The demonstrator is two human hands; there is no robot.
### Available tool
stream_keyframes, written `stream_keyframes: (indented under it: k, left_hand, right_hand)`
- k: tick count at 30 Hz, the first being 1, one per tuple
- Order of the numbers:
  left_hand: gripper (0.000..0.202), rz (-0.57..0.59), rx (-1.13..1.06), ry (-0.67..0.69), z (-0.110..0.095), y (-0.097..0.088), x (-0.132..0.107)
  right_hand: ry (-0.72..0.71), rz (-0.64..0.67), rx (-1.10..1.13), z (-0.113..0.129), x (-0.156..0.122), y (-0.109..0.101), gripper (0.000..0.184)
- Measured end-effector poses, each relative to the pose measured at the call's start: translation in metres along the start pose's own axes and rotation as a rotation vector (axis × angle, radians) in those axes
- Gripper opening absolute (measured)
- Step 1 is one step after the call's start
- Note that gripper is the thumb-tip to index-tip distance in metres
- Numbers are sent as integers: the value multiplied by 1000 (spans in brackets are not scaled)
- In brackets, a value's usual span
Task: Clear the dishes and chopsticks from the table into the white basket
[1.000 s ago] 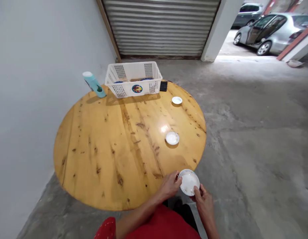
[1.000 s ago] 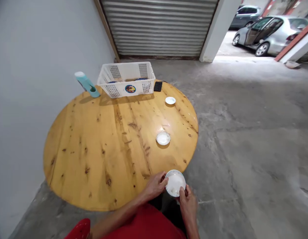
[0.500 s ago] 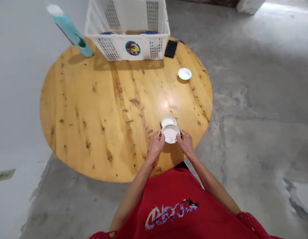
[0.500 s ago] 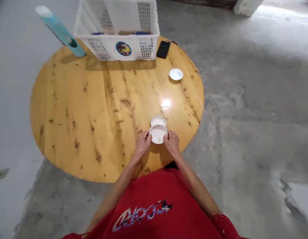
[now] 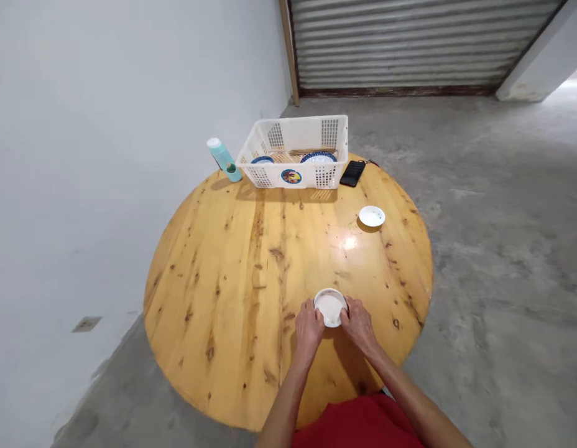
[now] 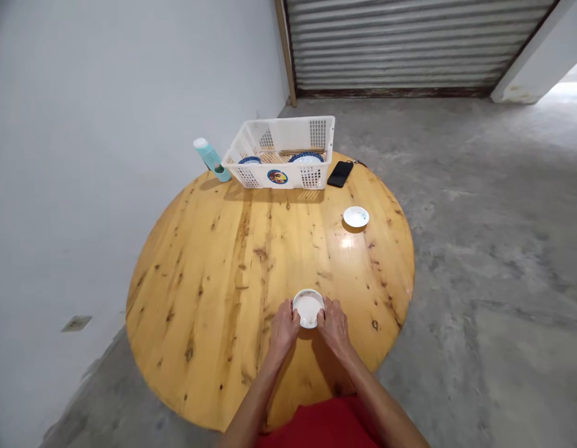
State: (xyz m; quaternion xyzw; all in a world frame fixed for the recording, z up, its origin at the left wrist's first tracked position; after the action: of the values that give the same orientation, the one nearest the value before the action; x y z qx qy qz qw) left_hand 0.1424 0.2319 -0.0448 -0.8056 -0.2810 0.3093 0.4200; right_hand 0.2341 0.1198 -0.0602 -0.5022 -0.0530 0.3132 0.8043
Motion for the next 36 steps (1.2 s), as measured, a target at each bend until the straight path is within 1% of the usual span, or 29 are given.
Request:
stream_keyframes:
  k: [3, 7, 14, 17, 20, 23, 25, 27, 28, 32, 33, 36]
  left_hand:
    - [31, -12, 55, -41, -4, -2, 2]
    - [32, -28, 106, -98, -8, -6, 3]
    - [36, 1, 218, -115, -15, -15, 5]
    - [38, 8, 266, -95, -14, -16, 6]
    - [39, -12, 280, -44, -12, -13, 9]
    - [41, -30, 272, -21, -10, -13, 10]
    - [41, -45, 237, -14, -8, -15, 10]
    - [40, -46, 158, -3, -4, -16, 10]
    - [39, -26, 97, 1, -1, -15, 10]
    - [34, 136, -226, -20, 10, -5, 13]
    - [34, 147, -294, -30, 13, -2, 13]
    - [34, 125, -420, -80, 16, 5, 9]
  right_hand:
    - [7, 56, -25, 5, 6, -5, 37]
    - [-2, 83, -46, 10, 11, -8, 37]
    - [-19, 113, -66, 15, 10, -8, 38]
    - [-15, 132, -82, 17, 7, -11, 36]
    - [-23, 148, -94, 18, 6, -16, 34]
    - [-4, 156, -97, 16, 4, -20, 33]
    - [9, 156, -79, 13, 2, -21, 34]
    - [17, 145, -35, 9, 0, -20, 37]
    - [20, 137, 1, 6, -1, -19, 37]
    - [9, 148, 188, -1, 0, -9, 31]
    - [8, 154, 216, -3, 1, -6, 29]
    - [25, 151, 242, -6, 4, -1, 25]
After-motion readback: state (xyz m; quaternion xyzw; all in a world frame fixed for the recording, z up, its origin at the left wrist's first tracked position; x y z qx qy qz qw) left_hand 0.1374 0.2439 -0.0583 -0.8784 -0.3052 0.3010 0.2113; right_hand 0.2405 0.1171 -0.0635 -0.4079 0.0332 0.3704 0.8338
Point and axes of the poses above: each hand's wrist, its own x-axis towards the middle knuckle, its own y-axis out of the palm, z = x × y, the point moved 1 cm from there along x, towards the middle knuckle, and after that the axes turned 2 degrees about -z, right-handed, at the moved point
